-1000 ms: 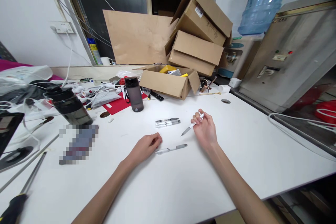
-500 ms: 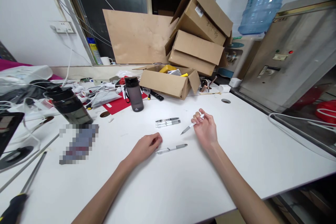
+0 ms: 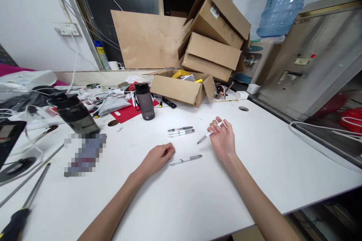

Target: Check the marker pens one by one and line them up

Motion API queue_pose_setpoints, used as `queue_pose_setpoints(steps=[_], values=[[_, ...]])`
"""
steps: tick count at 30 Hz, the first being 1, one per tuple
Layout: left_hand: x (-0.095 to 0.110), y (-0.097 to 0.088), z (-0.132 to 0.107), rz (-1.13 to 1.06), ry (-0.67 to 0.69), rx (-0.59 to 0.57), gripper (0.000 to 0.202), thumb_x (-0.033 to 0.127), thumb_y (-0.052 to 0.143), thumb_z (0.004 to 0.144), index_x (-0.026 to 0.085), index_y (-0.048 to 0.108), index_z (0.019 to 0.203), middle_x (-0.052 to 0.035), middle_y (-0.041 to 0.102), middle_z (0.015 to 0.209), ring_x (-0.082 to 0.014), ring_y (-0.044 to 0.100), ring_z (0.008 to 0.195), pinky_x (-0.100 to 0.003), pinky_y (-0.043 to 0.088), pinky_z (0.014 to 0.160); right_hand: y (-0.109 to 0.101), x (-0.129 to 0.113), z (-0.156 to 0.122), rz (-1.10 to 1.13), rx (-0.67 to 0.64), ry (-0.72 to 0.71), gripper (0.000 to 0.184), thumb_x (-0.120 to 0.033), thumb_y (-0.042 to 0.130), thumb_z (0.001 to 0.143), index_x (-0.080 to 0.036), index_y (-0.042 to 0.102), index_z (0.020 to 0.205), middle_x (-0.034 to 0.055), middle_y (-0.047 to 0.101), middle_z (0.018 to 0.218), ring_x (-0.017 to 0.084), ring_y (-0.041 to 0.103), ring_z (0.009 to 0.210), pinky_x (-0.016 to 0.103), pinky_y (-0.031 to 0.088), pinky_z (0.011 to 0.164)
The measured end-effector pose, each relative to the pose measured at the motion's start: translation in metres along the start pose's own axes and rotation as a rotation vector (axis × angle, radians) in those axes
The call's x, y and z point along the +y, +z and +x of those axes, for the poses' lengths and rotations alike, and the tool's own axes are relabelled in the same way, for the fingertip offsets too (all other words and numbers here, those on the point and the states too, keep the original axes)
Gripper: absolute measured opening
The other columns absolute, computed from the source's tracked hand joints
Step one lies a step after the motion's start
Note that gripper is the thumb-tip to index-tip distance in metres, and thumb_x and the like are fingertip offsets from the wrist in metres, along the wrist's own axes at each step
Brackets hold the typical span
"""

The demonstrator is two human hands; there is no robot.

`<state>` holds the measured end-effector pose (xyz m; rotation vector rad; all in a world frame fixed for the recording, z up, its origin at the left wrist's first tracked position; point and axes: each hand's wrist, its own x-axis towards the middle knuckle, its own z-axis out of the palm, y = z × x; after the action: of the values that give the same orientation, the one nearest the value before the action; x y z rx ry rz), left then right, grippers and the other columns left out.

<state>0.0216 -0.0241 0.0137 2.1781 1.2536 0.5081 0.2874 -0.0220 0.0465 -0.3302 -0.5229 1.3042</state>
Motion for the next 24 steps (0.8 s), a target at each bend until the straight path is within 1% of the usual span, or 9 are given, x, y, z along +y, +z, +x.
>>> queue_pose_setpoints(steps=[2, 6, 12, 15, 19, 24], values=[[0.0002, 0.0000, -0.0001, -0.001, -0.003, 0.004, 0.032, 0.042, 0.038, 0.099, 0.024, 0.063, 0.089, 0.0008, 0.059, 0.068, -0.0180, 0.050, 0.063, -0.027, 0.035, 0.062, 0.0000, 0.0003, -0.0002, -0.012, -0.007, 0.006, 0.011, -0.029, 0.053, 0.092, -0.022, 0.058, 0.086, -0.0051, 0.033, 0.066, 0.012, 0.038, 0.055, 0.025, 0.043, 0.057], [0.0009, -0.0001, -0.0004, 0.003, 0.002, 0.009, 0.031, 0.041, 0.039, 0.098, 0.025, 0.063, 0.088, 0.0012, 0.059, 0.068, -0.0177, 0.049, 0.062, -0.027, 0.035, 0.061, 0.0001, 0.0014, -0.0002, -0.019, -0.012, 0.007, 0.005, -0.023, 0.054, 0.091, -0.023, 0.058, 0.087, -0.0051, 0.034, 0.065, 0.012, 0.039, 0.055, 0.024, 0.043, 0.057], [0.0002, 0.0003, -0.0002, 0.013, 0.014, 0.011, 0.031, 0.041, 0.039, 0.099, 0.025, 0.063, 0.088, 0.0017, 0.059, 0.068, -0.0179, 0.050, 0.062, -0.027, 0.034, 0.061, 0.0006, 0.0015, 0.0006, -0.004, -0.001, 0.009, 0.007, -0.023, 0.054, 0.091, -0.022, 0.059, 0.086, -0.0051, 0.034, 0.065, 0.012, 0.038, 0.055, 0.024, 0.043, 0.057], [-0.0005, 0.0004, 0.0001, 0.017, 0.007, 0.003, 0.030, 0.041, 0.038, 0.100, 0.025, 0.062, 0.089, 0.0018, 0.059, 0.068, -0.0179, 0.050, 0.063, -0.026, 0.033, 0.061, 0.0007, 0.0011, 0.0000, 0.011, -0.009, 0.007, 0.010, -0.022, 0.051, 0.091, -0.021, 0.060, 0.087, -0.0048, 0.033, 0.066, 0.011, 0.038, 0.056, 0.024, 0.043, 0.057], [0.0002, -0.0003, -0.0005, 0.020, 0.006, 0.000, 0.030, 0.040, 0.038, 0.100, 0.026, 0.063, 0.090, 0.0022, 0.058, 0.069, -0.0179, 0.050, 0.063, -0.026, 0.033, 0.061, 0.0000, 0.0007, -0.0012, 0.042, -0.024, 0.005, 0.017, -0.028, 0.049, 0.095, -0.020, 0.061, 0.086, -0.0042, 0.032, 0.068, 0.011, 0.037, 0.057, 0.023, 0.043, 0.058], [0.0014, -0.0006, -0.0014, 0.021, 0.008, -0.002, 0.029, 0.039, 0.038, 0.100, 0.025, 0.062, 0.090, 0.0024, 0.057, 0.068, -0.0177, 0.049, 0.063, -0.026, 0.033, 0.061, -0.0001, 0.0013, -0.0006, 0.009, -0.026, 0.025, 0.010, -0.022, 0.051, 0.091, -0.021, 0.061, 0.088, -0.0041, 0.032, 0.068, 0.012, 0.037, 0.057, 0.024, 0.043, 0.058]])
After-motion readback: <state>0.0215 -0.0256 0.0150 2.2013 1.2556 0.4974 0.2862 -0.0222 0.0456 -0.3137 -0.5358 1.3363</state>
